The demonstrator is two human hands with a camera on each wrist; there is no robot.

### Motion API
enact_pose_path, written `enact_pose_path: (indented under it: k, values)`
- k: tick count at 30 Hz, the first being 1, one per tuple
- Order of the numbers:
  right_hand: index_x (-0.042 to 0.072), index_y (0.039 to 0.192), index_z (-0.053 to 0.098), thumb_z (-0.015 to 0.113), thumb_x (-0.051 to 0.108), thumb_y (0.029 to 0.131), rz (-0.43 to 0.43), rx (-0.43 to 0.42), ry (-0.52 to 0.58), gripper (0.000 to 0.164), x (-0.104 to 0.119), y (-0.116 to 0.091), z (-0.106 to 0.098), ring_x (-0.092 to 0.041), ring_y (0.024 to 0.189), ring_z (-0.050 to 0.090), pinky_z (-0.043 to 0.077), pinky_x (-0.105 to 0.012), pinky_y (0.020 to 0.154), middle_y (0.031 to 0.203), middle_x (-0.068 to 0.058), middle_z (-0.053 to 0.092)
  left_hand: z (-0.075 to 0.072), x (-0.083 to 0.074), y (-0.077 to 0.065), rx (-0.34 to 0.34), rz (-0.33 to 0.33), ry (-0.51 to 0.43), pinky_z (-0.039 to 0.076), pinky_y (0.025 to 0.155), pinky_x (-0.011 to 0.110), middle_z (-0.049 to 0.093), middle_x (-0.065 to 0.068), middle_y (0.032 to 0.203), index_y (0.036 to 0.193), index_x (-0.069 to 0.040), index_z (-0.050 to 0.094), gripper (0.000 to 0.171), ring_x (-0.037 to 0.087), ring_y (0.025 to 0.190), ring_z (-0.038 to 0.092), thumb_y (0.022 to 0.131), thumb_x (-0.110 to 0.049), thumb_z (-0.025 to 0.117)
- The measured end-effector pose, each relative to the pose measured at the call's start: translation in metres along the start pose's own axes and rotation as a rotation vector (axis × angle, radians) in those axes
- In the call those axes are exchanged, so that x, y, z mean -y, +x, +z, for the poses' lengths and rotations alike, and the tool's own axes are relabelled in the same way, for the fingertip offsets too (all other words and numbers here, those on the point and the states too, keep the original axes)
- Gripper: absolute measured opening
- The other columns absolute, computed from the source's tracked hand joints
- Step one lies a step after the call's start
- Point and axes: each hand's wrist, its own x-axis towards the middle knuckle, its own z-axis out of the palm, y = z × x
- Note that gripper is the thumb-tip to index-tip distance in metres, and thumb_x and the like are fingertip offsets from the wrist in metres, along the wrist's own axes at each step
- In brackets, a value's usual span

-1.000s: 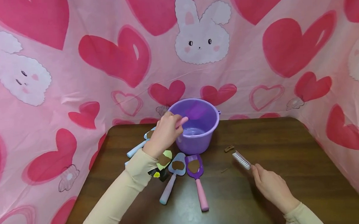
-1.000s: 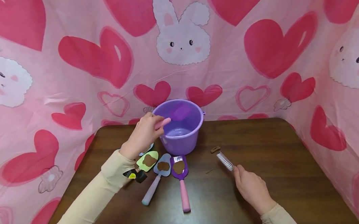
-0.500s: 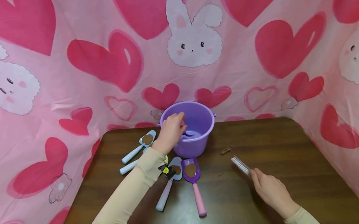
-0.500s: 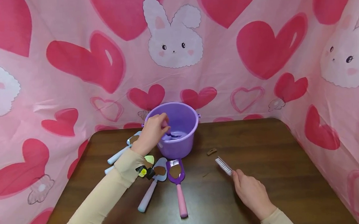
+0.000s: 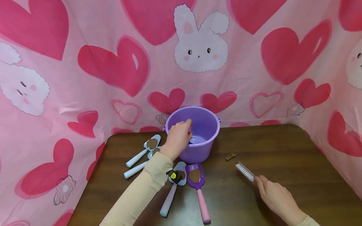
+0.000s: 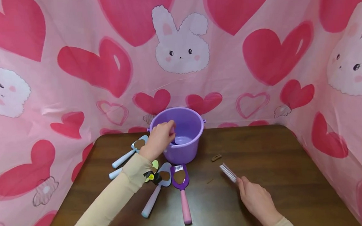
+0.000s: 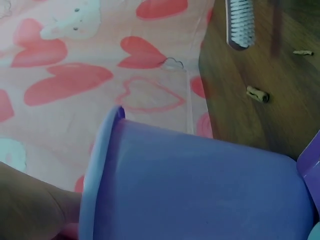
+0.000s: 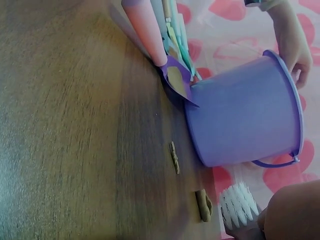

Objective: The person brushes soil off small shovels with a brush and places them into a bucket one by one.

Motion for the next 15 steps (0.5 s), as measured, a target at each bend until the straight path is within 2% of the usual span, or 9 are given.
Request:
enact_pose_path:
  k: [4,11,15]
  values:
    - [0.012,0.091,0.056,0.045,0.031,0.111,-0.001,-0.001,-0.01,0.03,0.001,-0.002,0.0,-0.032,0.07,0.064,0.047,-0.055,0.062,0.071,-0.006,0.055,0.004,-0.001,-0.006,-0.002,-0.009,0.073,0.046,0.07,0.046,0.066,0.007,0.078,0.091,-0.009,0.061,0.015,0.033,0.081,0.066,0.091,-0.009,0.076]
    - [0.013,0.088,0.059,0.045,0.03,0.111,-0.002,0.004,-0.024,0.031,0.001,-0.005,0.0,-0.03,0.07,0.063,0.047,-0.055,0.062,0.074,-0.008,0.058,0.001,0.001,-0.01,-0.006,-0.024,0.036,0.047,0.073,0.049,0.067,0.01,0.084,0.096,-0.006,0.066,0.012,0.035,0.084,0.066,0.09,-0.006,0.076]
    - [0.01,0.091,0.063,0.046,0.027,0.11,0.002,0.015,-0.041,0.03,0.0,-0.006,-0.001,-0.026,0.066,0.058,0.047,-0.053,0.06,0.073,-0.008,0.058,-0.005,0.0,-0.016,-0.019,-0.045,0.049,0.047,0.077,0.05,0.07,0.011,0.09,0.1,-0.006,0.07,0.01,0.034,0.088,0.064,0.093,-0.012,0.073]
